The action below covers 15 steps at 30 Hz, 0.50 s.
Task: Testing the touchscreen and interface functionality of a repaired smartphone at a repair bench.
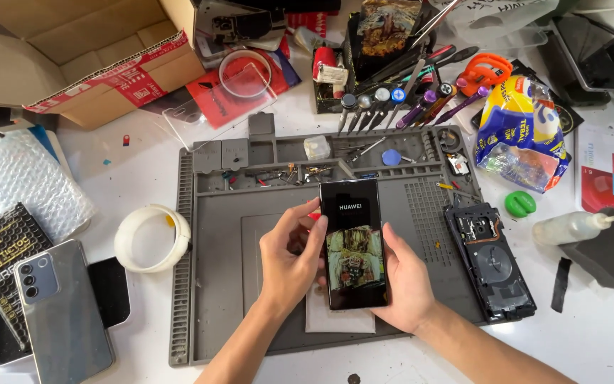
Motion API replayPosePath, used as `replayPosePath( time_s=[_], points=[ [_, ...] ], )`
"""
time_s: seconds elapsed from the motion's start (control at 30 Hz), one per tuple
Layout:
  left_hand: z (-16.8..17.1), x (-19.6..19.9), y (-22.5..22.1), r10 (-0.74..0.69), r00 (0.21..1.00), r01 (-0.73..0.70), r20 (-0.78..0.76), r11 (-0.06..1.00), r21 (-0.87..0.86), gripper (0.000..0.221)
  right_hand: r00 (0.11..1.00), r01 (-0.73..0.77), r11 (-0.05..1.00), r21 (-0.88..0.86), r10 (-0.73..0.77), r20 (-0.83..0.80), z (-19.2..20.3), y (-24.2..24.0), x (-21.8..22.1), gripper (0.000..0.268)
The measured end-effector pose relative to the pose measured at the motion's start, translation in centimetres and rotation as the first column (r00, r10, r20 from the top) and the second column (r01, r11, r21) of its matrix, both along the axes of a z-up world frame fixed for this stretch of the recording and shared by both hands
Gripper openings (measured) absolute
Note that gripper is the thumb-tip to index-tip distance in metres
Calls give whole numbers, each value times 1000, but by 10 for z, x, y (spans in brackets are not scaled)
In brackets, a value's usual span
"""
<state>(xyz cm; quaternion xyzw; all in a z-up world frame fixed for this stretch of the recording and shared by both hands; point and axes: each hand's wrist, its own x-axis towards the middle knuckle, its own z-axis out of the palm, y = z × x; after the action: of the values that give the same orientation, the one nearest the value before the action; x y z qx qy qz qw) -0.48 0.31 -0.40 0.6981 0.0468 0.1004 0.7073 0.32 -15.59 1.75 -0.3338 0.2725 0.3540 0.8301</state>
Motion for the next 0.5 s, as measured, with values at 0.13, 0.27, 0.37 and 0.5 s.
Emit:
replayPosePath(
  time_s=[0.13, 0.27, 0.37, 0.5],
  points=[
    [-2, 1, 2, -2, 996, -2, 93, 999, 39, 22, 999, 36, 999, -20, -36, 29, 5, 6, 0, 75],
    [4, 0, 2, 13, 1000, -13, 0, 1000, -13, 25, 999, 39, 999, -27, -38, 36, 9, 8, 0, 78],
    [1, 0, 2, 0, 1000, 0, 7, 999, -36, 28, 998, 61, 998, -3, -60, 26, 6, 9, 0, 81],
    [4, -1, 2, -17, 996, 9, -89, 996, -93, 31, 996, 27, 999, 46, -31, 79, -19, -3, -2, 81]
  ],
)
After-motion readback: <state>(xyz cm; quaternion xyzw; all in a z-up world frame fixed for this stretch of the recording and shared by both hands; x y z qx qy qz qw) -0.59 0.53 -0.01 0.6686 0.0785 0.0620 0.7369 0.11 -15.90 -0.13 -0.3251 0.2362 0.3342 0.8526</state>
